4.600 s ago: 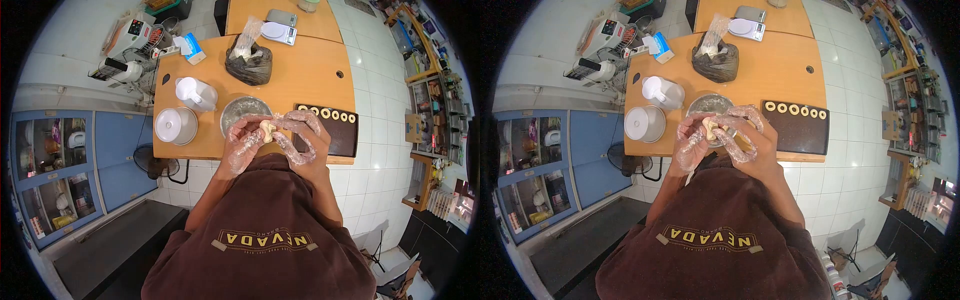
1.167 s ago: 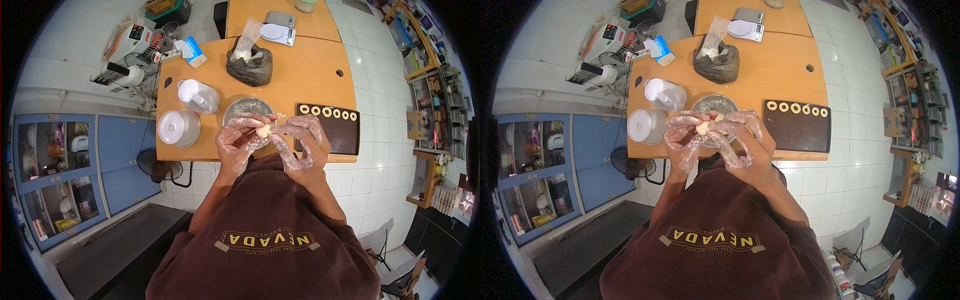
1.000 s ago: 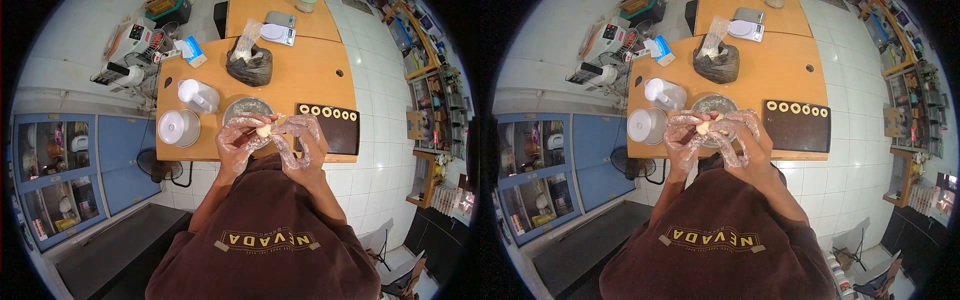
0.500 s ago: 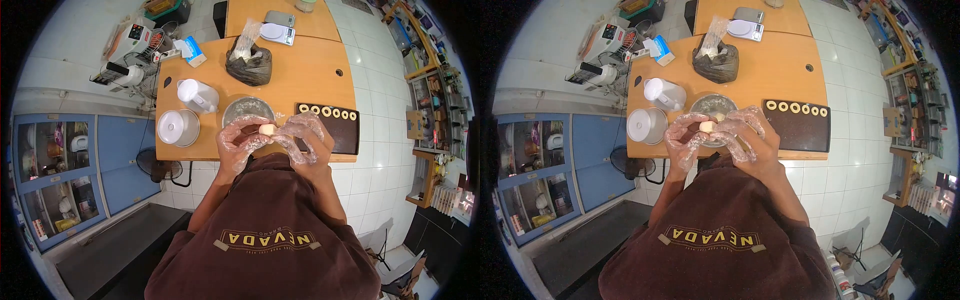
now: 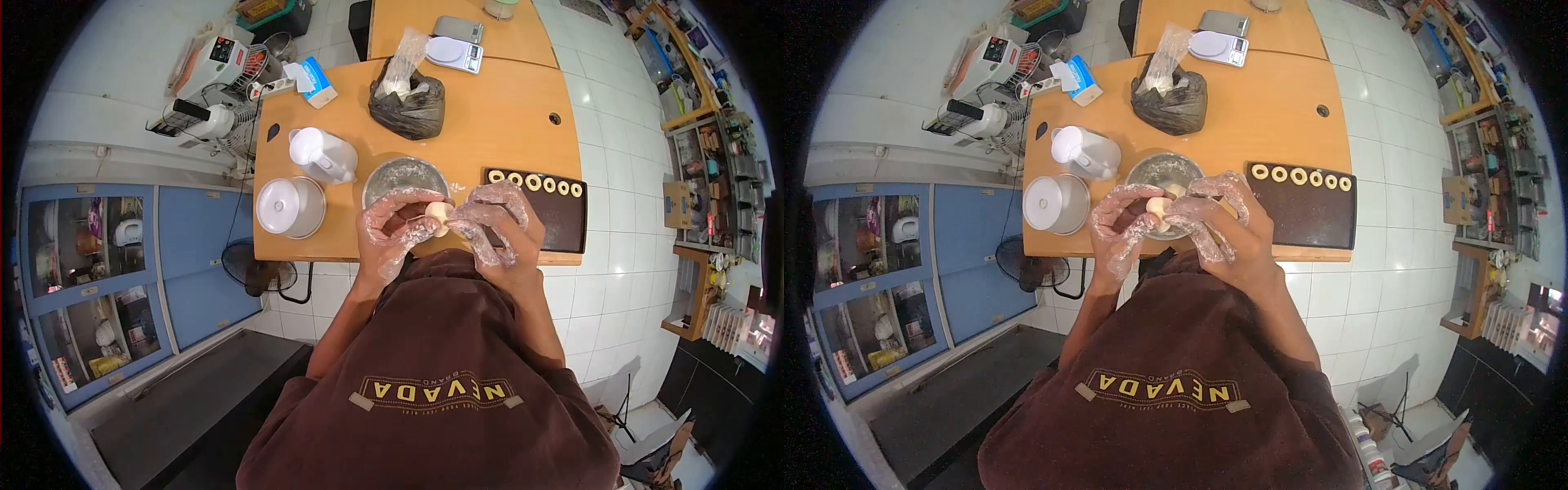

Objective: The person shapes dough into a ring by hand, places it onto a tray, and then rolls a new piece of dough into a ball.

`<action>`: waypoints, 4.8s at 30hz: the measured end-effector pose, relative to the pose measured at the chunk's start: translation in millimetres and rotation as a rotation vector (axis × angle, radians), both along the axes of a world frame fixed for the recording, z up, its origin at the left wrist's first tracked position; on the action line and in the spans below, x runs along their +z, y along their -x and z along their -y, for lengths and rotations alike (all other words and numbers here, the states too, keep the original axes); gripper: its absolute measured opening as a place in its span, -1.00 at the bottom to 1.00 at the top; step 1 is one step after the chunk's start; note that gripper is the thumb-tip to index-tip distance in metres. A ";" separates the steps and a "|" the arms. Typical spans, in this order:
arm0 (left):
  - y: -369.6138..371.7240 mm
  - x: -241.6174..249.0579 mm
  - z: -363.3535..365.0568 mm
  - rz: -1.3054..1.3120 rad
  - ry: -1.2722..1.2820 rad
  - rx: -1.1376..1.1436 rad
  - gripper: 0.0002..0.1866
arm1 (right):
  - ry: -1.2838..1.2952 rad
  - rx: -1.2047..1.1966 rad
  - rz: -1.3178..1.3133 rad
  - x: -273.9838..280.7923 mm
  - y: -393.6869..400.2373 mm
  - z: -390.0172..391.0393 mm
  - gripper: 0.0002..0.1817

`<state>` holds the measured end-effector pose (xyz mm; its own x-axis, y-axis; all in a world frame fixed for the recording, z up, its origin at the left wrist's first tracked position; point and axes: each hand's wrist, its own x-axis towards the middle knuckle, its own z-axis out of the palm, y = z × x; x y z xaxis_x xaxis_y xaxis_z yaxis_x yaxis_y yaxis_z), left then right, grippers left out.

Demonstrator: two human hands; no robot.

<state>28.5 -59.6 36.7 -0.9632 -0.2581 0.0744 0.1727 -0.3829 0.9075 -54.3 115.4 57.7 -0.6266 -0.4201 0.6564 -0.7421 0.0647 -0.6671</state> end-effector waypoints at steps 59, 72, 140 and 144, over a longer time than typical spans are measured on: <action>12.7 -15.8 -7.5 0.166 -0.369 -0.175 -0.66 | -0.029 0.106 0.222 8.6 16.5 -19.0 -0.61; 18.4 -23.6 -14.4 0.213 -0.413 -0.254 -0.70 | -0.142 0.130 0.104 2.5 25.5 -31.8 -0.61; -8.1 -7.2 137.3 0.120 -0.382 -0.312 -0.70 | -0.201 -0.099 0.176 25.7 -32.4 121.9 -0.72; -8.8 -7.8 137.4 0.095 -0.289 -0.297 -0.69 | -0.214 -0.127 0.138 26.5 -34.1 121.6 -0.73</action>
<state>37.4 -197.0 28.9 -0.9980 0.0349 -0.0528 -0.0628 -0.6447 0.7619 -20.2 -6.2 84.2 -0.7604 -0.4527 0.4656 -0.6219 0.3014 -0.7228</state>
